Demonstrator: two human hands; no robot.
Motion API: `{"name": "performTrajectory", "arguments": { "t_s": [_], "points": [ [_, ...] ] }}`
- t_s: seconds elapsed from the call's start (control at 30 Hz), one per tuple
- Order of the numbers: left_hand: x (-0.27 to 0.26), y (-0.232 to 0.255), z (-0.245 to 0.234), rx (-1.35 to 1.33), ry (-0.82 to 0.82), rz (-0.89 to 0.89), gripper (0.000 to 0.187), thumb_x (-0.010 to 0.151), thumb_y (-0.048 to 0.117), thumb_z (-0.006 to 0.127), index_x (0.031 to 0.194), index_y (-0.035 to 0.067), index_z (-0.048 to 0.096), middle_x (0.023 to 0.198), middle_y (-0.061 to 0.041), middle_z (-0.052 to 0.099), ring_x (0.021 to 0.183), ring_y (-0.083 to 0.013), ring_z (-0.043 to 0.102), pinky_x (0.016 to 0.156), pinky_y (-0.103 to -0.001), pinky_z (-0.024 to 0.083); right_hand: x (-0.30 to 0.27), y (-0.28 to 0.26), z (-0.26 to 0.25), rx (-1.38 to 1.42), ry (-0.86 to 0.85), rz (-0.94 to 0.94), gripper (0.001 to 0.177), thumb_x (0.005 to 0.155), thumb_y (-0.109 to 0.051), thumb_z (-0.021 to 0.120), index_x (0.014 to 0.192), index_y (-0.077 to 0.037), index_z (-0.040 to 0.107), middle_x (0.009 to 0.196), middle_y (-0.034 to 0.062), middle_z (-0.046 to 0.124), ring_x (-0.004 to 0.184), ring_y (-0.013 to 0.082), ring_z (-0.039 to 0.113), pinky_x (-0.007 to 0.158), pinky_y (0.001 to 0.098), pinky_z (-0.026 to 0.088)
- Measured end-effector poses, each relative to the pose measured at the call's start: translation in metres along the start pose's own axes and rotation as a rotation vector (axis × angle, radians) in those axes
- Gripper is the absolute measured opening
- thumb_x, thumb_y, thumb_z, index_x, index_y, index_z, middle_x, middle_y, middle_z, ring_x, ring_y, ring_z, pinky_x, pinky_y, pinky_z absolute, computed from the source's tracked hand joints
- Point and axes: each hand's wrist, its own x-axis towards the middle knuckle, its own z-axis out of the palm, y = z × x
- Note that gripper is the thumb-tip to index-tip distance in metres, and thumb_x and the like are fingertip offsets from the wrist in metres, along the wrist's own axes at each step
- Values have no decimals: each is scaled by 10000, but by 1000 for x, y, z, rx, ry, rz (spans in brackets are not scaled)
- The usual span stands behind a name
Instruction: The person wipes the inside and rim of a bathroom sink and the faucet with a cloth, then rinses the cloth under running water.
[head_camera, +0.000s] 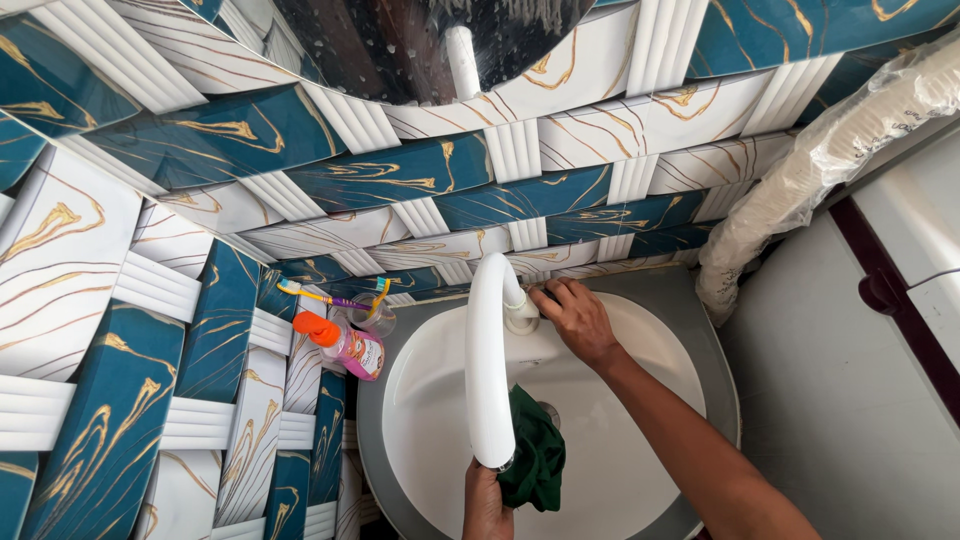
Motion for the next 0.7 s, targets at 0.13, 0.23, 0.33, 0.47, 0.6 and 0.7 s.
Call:
{"name": "performTrajectory", "arguments": {
  "t_s": [0.13, 0.23, 0.33, 0.47, 0.6, 0.7],
  "points": [
    [2, -1, -1, 2, 14, -15, 686, 906, 303, 681, 1501, 48, 455, 1332, -126, 663, 1208, -243, 656, 988, -414, 562, 8, -5, -15, 64, -85, 52, 470, 800, -29, 749, 1251, -128, 664, 1142, 93, 643, 1041, 279, 636, 932, 414, 544],
    [2, -1, 0, 7, 20, -26, 696, 906, 301, 679, 1511, 49, 444, 1339, -135, 661, 1219, -255, 654, 988, -420, 565, 15, -9, -33, 294, -242, 184, 545, 765, -195, 836, 1245, -63, 615, 1154, 157, 617, 1080, 353, 604, 919, 441, 507],
    [2, -2, 2, 8, 33, -49, 692, 926, 307, 670, 1517, 39, 430, 1349, -143, 650, 1231, -265, 645, 992, -424, 563, 16, -7, -41, 382, -262, 230, 469, 888, -145, 769, 1322, -50, 618, 1290, 181, 615, 1181, 357, 602, 960, 425, 512],
    [3, -3, -2, 21, 13, -47, 662, 925, 273, 643, 1516, 58, 437, 1347, -136, 643, 1228, -267, 646, 993, -420, 559, 14, -2, -37, 466, -310, 349, 502, 825, -188, 814, 1289, -63, 669, 1307, 140, 656, 1187, 326, 638, 994, 401, 540],
    [4, -3, -5, 2, 1, -32, 675, 910, 247, 672, 1516, 51, 448, 1345, -137, 654, 1230, -254, 644, 1002, -400, 542, 4, -7, -27, 413, -124, 226, 495, 778, -129, 823, 1245, -42, 685, 1295, 122, 677, 1247, 328, 622, 1038, 407, 533],
    [2, -4, -7, 2, -10, -32, 684, 898, 256, 671, 1517, 53, 462, 1334, -133, 651, 1221, -251, 640, 995, -409, 534, -3, -11, -22, 351, -66, 180, 484, 789, -103, 813, 1247, -34, 676, 1301, 119, 672, 1287, 330, 597, 1058, 416, 522]
  ]
}}
